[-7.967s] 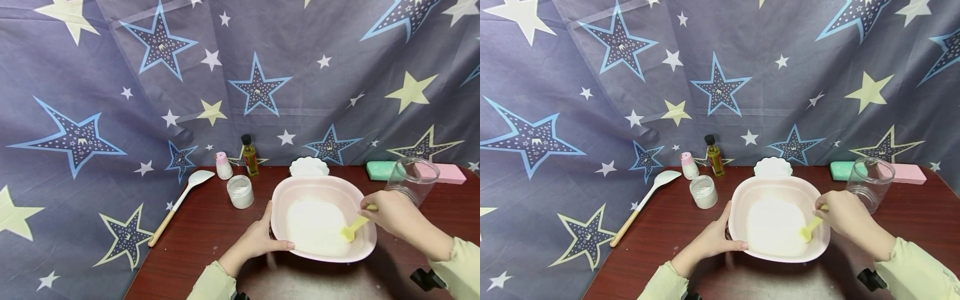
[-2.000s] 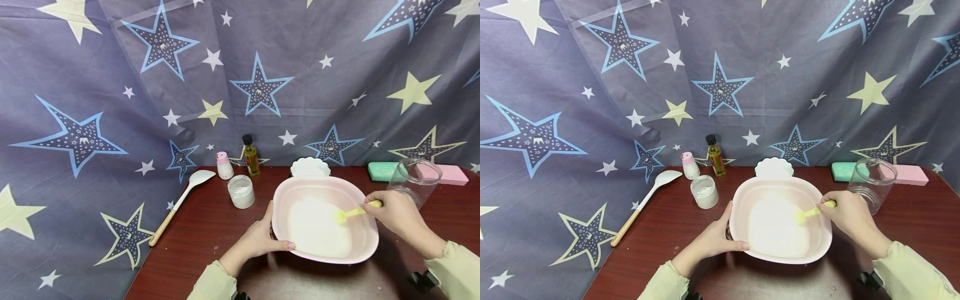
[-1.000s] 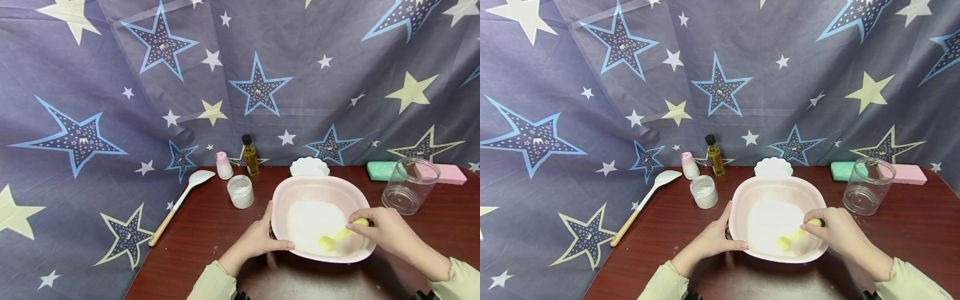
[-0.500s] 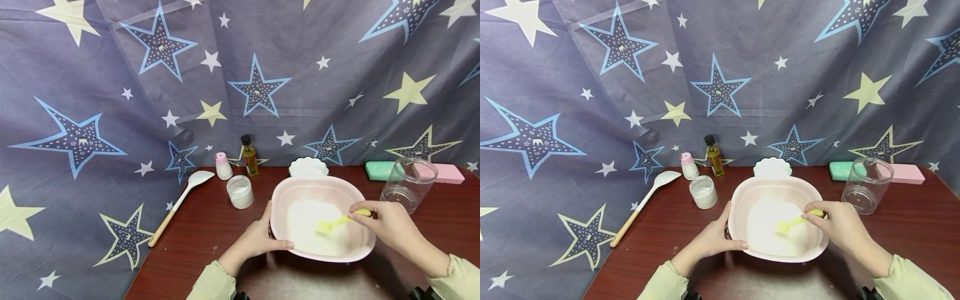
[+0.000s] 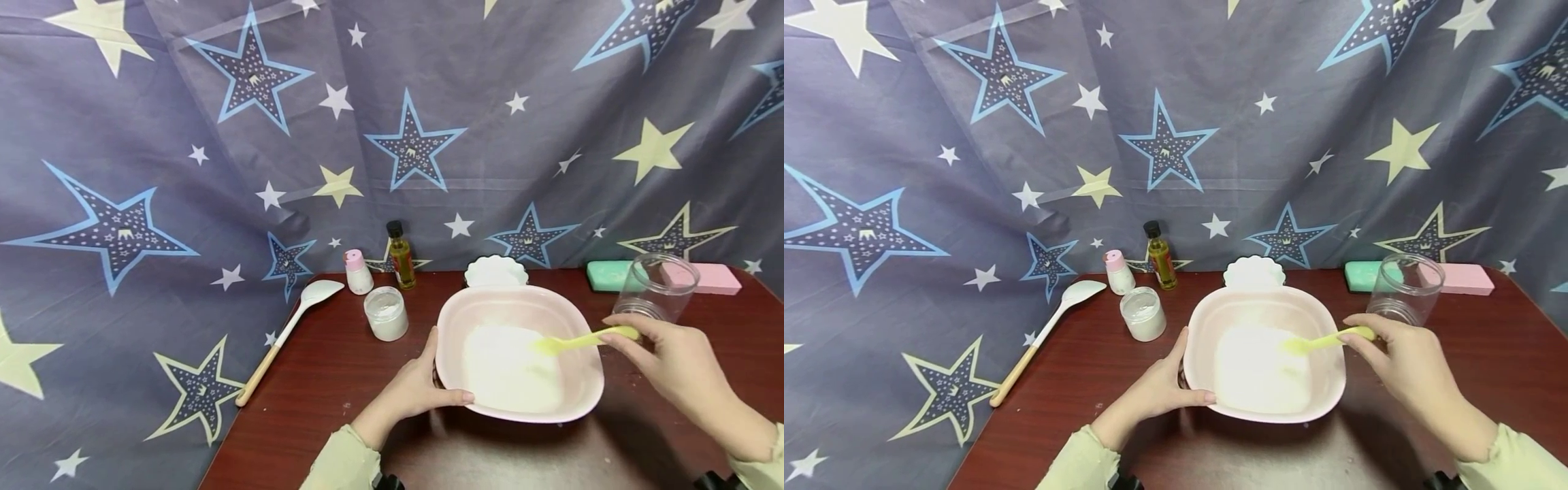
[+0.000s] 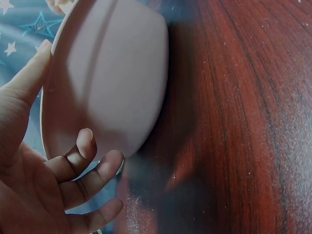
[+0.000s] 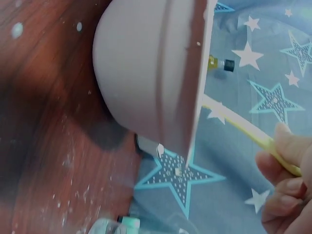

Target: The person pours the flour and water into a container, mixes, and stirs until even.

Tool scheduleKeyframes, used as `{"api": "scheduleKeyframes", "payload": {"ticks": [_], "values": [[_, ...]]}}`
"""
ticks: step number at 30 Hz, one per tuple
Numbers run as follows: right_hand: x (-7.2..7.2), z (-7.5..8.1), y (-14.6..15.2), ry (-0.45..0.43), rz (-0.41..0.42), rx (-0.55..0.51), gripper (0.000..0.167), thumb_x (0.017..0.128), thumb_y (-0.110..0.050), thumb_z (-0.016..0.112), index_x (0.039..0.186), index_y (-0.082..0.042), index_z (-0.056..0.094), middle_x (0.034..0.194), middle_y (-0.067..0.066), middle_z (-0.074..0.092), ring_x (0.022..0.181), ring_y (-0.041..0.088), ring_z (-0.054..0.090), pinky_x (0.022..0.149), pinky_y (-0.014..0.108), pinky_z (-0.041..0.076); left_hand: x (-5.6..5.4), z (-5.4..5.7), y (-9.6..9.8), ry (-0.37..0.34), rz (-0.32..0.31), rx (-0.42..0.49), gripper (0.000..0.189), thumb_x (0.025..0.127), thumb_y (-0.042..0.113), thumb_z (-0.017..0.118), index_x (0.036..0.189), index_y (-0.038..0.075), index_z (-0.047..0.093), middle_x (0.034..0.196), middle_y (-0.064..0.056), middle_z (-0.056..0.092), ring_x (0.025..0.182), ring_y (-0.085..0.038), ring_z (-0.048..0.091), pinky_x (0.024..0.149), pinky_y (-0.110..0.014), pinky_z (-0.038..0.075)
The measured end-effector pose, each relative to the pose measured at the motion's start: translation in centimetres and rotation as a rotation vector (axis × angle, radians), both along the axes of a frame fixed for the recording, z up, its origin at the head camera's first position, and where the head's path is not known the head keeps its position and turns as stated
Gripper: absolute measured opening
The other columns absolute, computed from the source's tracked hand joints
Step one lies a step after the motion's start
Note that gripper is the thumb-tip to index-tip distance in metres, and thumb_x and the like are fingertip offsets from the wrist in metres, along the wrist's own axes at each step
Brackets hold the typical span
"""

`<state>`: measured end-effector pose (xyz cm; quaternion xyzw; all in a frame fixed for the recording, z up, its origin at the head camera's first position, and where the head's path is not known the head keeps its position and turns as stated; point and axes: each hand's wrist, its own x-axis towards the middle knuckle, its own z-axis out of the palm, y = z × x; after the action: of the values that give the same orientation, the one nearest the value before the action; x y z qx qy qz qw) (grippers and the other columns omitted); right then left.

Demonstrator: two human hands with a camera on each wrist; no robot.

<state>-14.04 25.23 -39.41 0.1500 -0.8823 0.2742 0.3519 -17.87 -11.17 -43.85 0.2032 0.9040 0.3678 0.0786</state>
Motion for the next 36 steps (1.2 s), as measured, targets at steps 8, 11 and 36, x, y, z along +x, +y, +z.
{"api": "scheduleKeyframes", "payload": {"ticks": [8, 11, 36], "values": [[1.9, 0.4, 3.1, 0.029, -0.144, -0.214, 0.019, 0.075, -0.003, 0.082, 0.089, -0.011, 0.072, 0.055, -0.018, 0.043, 0.046, -0.006, 0.028, 0.041, 0.019, 0.020, -0.2, 0.1, 0.0, 0.010, -0.011, 0.010, 0.126, 0.069, 0.058, 0.082, 0.158, 0.012, 0.005, 0.136, -0.015, 0.056, 0.105, -0.013, 0.060, 0.089, -0.033, 0.047], [2.3, 0.0, 4.1, 0.045, -0.102, -0.348, 0.016, 0.081, 0.007, 0.074, 0.090, -0.004, 0.070, 0.063, -0.020, 0.047, 0.046, -0.005, 0.029, 0.040, 0.020, 0.020, -0.2, 0.1, -0.1, 0.006, -0.010, 0.010, 0.126, 0.069, 0.060, 0.081, 0.158, 0.013, 0.005, 0.138, -0.015, 0.054, 0.107, -0.014, 0.060, 0.090, -0.034, 0.047], [3.3, -9.2, 6.8, 0.157, 0.039, 0.429, 0.065, 0.103, -0.054, 0.023, 0.082, -0.013, 0.069, 0.067, -0.007, 0.055, 0.055, 0.018, 0.054, 0.044, 0.036, 0.039, -0.4, 0.1, -0.4, 0.020, 0.004, -0.001, 0.127, 0.068, 0.059, 0.082, 0.158, 0.013, 0.004, 0.129, -0.015, 0.060, 0.100, -0.014, 0.062, 0.086, -0.035, 0.048]]}}
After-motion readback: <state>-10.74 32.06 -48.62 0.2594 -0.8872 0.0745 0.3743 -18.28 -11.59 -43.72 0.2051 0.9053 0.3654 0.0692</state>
